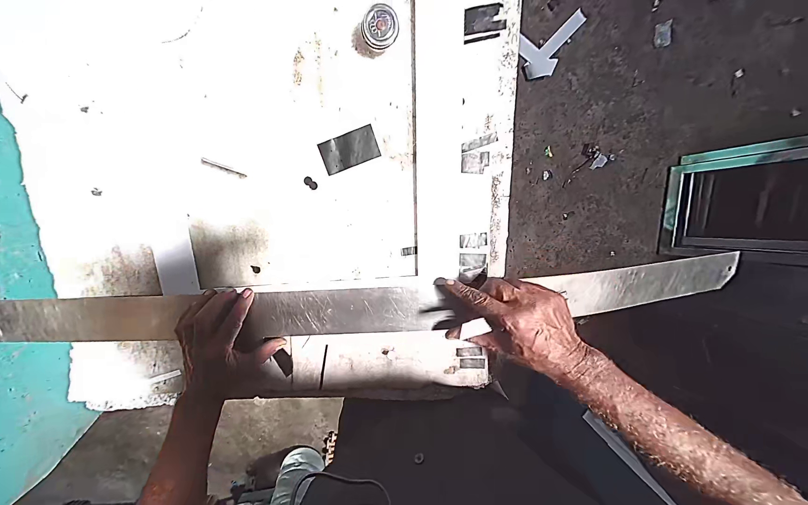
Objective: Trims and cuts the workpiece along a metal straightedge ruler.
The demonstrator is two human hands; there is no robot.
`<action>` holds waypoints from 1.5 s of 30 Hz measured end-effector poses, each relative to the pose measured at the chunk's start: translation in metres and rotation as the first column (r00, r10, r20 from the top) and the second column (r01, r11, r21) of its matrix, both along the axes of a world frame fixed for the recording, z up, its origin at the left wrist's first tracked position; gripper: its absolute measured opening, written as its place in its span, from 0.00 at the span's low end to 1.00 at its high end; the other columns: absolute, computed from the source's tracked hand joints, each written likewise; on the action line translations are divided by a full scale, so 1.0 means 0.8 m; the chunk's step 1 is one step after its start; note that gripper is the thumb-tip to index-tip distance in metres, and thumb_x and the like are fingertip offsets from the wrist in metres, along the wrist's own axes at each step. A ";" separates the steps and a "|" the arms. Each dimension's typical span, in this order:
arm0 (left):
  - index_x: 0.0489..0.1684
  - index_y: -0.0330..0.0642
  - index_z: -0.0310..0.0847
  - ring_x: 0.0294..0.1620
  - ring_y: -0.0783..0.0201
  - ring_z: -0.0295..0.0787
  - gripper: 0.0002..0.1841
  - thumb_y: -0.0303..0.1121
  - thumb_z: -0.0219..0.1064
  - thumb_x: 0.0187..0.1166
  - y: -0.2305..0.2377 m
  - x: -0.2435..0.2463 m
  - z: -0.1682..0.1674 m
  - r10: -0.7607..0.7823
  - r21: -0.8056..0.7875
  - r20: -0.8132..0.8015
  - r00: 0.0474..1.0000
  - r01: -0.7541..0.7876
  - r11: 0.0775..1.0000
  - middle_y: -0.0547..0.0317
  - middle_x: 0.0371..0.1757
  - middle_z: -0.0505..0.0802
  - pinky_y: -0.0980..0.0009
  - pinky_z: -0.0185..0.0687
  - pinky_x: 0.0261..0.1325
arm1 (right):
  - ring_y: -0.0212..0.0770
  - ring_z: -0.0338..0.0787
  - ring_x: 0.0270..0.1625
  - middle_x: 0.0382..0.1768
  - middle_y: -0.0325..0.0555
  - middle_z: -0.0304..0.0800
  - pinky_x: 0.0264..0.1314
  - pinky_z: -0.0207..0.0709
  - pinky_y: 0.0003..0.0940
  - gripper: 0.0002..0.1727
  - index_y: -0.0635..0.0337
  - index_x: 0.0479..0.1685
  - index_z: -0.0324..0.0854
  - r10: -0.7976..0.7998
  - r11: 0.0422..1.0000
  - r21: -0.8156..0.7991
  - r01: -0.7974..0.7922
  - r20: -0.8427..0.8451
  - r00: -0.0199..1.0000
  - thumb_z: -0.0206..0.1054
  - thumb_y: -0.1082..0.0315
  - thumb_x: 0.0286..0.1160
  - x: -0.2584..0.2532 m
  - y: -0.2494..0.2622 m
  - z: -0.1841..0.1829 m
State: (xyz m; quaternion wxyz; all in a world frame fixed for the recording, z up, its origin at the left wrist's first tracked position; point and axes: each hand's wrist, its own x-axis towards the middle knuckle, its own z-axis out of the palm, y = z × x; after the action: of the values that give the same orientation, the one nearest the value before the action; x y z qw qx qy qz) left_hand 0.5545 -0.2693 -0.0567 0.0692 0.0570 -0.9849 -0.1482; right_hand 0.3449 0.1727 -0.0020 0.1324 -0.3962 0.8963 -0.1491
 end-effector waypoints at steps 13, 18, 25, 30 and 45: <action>0.80 0.62 0.76 0.82 0.50 0.70 0.45 0.79 0.60 0.65 0.001 -0.002 -0.004 0.000 -0.034 -0.022 1.000 -0.001 0.999 0.51 0.72 0.85 0.52 0.56 0.84 | 0.53 0.90 0.36 0.39 0.49 0.90 0.28 0.78 0.47 0.36 0.37 0.78 0.81 -0.017 0.997 0.074 0.018 -0.011 1.000 0.68 0.38 0.65 0.025 -0.035 -0.003; 0.79 0.64 0.77 0.80 0.51 0.70 0.45 0.80 0.61 0.63 0.000 -0.004 -0.005 0.011 -0.036 -0.027 1.000 -0.012 0.999 0.53 0.72 0.85 0.53 0.55 0.82 | 0.53 0.91 0.39 0.41 0.48 0.92 0.30 0.79 0.47 0.35 0.38 0.76 0.82 -0.038 0.996 0.077 0.039 -0.017 0.999 0.67 0.36 0.66 0.026 -0.037 -0.001; 0.77 0.61 0.80 0.79 0.51 0.72 0.44 0.79 0.63 0.62 0.001 -0.007 -0.007 0.004 -0.014 -0.015 1.000 -0.005 1.000 0.52 0.70 0.85 0.52 0.56 0.82 | 0.56 0.91 0.41 0.44 0.49 0.93 0.31 0.80 0.50 0.35 0.37 0.76 0.82 -0.057 0.994 0.092 0.057 0.001 0.998 0.67 0.37 0.67 0.026 -0.038 0.002; 0.70 0.56 0.85 0.78 0.52 0.79 0.42 0.75 0.69 0.62 -0.005 0.004 0.004 0.022 -0.003 -0.020 1.000 -0.022 1.000 0.53 0.69 0.90 0.48 0.69 0.80 | 0.63 0.93 0.42 0.50 0.56 0.96 0.34 0.80 0.58 0.33 0.44 0.76 0.83 -0.033 0.995 0.097 0.025 0.078 0.996 0.68 0.47 0.67 0.029 -0.049 0.011; 0.73 0.59 0.83 0.84 0.54 0.72 0.48 0.79 0.73 0.52 -0.129 0.048 -0.007 0.108 0.029 -0.028 0.994 -0.107 0.994 0.56 0.72 0.87 0.46 0.58 0.89 | 0.62 0.94 0.51 0.53 0.54 0.95 0.47 0.81 0.64 0.36 0.29 0.85 0.72 -0.095 0.924 0.383 0.018 0.185 0.978 0.69 0.38 0.75 0.029 -0.043 0.016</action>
State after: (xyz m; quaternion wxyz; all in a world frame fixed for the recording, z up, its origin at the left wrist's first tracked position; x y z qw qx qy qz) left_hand 0.5927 -0.3726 -0.0621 0.0907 0.1088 -0.9771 -0.1587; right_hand 0.3678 0.1384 0.0105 0.2915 -0.3200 0.9013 -0.0158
